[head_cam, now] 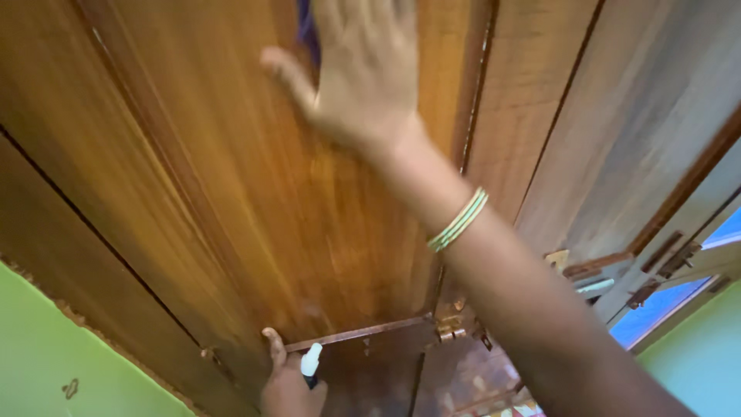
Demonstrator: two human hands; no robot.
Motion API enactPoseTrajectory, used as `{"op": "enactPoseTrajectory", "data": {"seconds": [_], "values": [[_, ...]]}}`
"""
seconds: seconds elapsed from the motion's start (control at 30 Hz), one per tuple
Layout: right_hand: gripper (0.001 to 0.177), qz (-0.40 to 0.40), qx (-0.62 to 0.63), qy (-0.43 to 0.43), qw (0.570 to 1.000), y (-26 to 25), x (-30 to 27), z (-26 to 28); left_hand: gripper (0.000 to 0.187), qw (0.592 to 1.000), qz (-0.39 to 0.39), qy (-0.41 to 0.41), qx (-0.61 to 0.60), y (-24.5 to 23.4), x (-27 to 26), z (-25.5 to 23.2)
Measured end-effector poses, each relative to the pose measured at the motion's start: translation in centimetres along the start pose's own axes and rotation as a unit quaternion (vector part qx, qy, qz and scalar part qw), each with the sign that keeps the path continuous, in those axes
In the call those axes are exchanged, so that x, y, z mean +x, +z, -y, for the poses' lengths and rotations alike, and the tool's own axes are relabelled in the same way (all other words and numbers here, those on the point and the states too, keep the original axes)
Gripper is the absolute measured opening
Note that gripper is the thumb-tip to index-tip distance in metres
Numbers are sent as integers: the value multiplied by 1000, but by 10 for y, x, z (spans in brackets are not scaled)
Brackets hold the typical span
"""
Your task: The person wipes a wooden door with a purple cloth while holding a small bottle in the other hand. They repeatedly rub the door surface and the metal latch area, moving the cloth in vertical and horizontal strokes across the wood grain.
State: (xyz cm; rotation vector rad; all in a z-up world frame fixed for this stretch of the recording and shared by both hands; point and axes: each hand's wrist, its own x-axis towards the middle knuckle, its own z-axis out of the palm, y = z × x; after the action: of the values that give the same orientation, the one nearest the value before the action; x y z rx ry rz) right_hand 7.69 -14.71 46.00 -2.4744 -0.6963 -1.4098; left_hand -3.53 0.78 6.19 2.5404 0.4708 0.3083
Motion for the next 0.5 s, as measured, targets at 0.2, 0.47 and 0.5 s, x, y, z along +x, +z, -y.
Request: {"op": "enactPoseTrajectory", "data": {"seconds": [0.2, 0.47, 0.5], "values": [[91, 47, -15, -153, 987, 83, -95, 8, 58, 998, 30, -52, 36, -14, -9, -17], [88, -13, -82, -358, 930, 93, -116, -42, 60, 997, 16, -45, 56, -25, -15, -29], [84, -15, -81, -347, 934, 77, -96, -52, 63, 997, 16, -45, 52, -25, -17, -28]]}}
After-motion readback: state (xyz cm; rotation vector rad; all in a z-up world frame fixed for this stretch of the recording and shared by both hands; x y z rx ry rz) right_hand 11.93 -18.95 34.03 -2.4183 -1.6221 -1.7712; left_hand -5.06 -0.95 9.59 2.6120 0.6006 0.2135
